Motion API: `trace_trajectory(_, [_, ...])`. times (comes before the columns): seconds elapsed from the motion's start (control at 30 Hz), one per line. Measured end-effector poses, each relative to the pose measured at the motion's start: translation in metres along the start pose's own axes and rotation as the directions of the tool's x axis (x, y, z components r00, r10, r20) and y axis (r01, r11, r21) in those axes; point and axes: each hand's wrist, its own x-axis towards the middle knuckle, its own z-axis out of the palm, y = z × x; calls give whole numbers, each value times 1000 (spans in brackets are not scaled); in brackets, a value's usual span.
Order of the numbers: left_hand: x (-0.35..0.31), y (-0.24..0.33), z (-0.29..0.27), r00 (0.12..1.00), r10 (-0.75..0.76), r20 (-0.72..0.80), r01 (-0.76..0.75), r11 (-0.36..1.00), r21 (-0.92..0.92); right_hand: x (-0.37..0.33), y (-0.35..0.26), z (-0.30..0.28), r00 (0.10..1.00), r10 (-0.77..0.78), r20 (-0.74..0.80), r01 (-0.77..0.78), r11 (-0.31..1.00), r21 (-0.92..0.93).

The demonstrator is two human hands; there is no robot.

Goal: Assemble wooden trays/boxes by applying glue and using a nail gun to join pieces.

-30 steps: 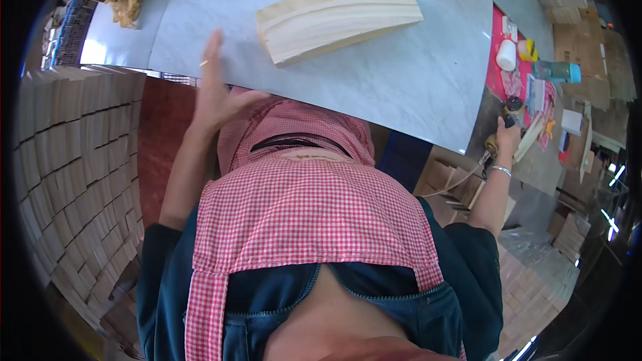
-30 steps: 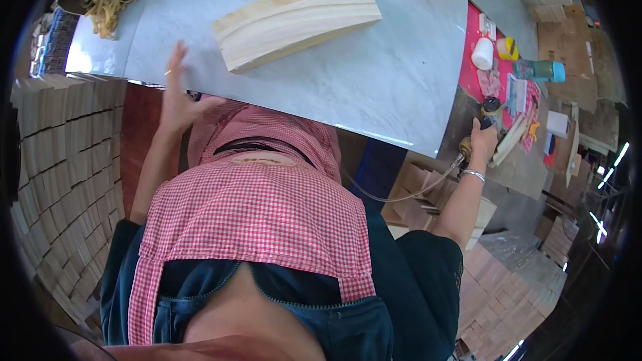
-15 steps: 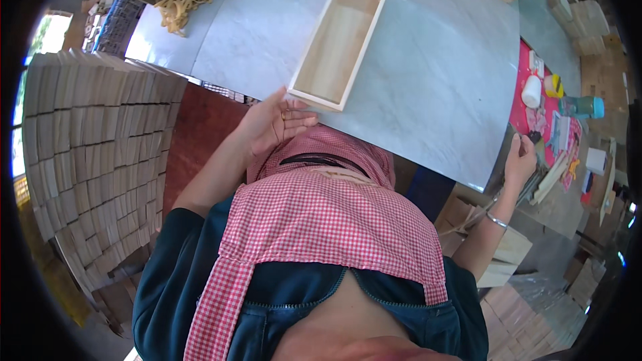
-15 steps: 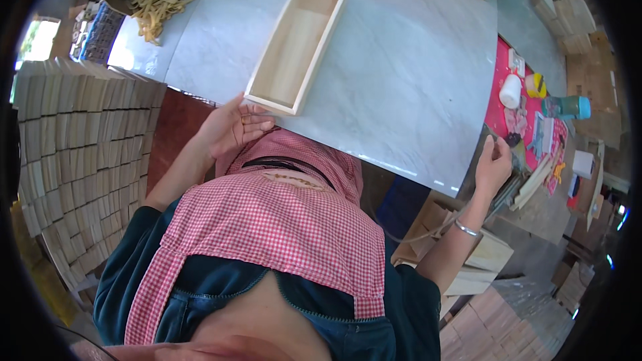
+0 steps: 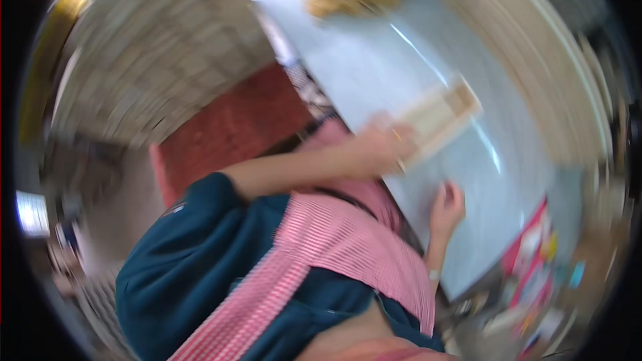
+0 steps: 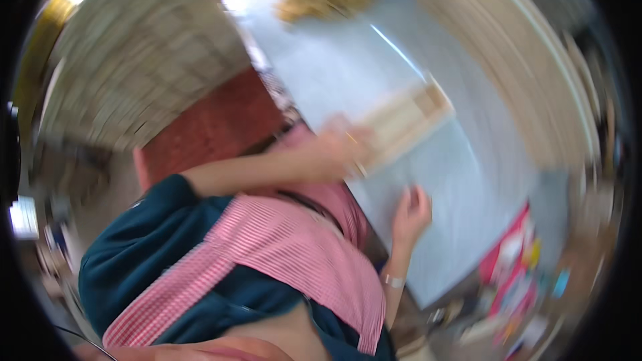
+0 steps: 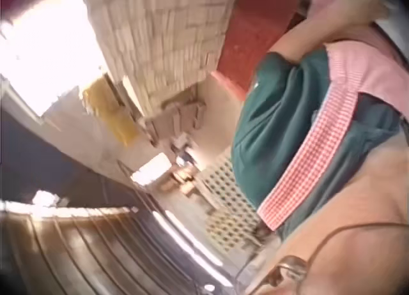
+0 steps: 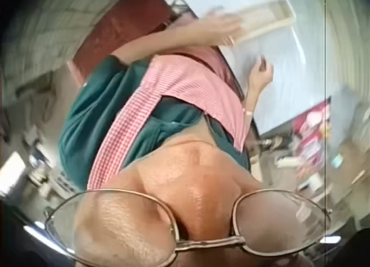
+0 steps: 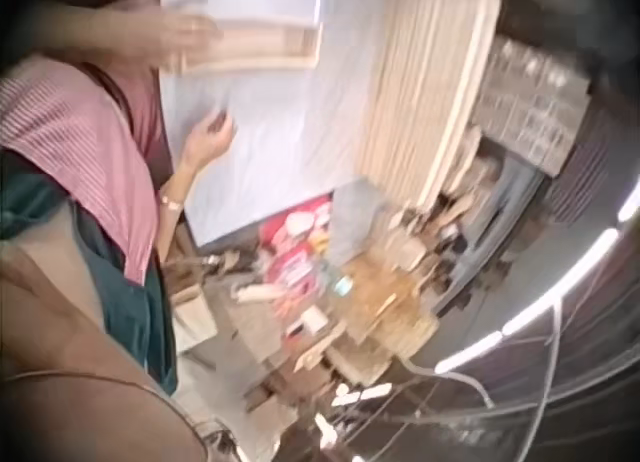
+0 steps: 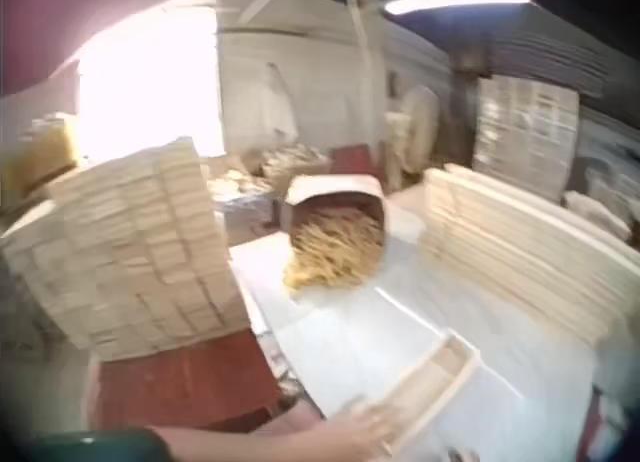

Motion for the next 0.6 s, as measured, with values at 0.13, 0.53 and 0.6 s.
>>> trace_trajectory(0.13, [-11,-3,20,937,-36,346,-11,991,132,-12,4,7,998,68,-3,-67,997,30])
trace_trajectory(0.53, [-103,-21,-342,758,132,-639,567,353,745,1,31,29,997,70,-33,-71,997,-33])
trace_trajectory(0.6, [-143,-38,-421,771,237,-591,584,109,805,2,35,33,998,54,-41,-56,998,-37])
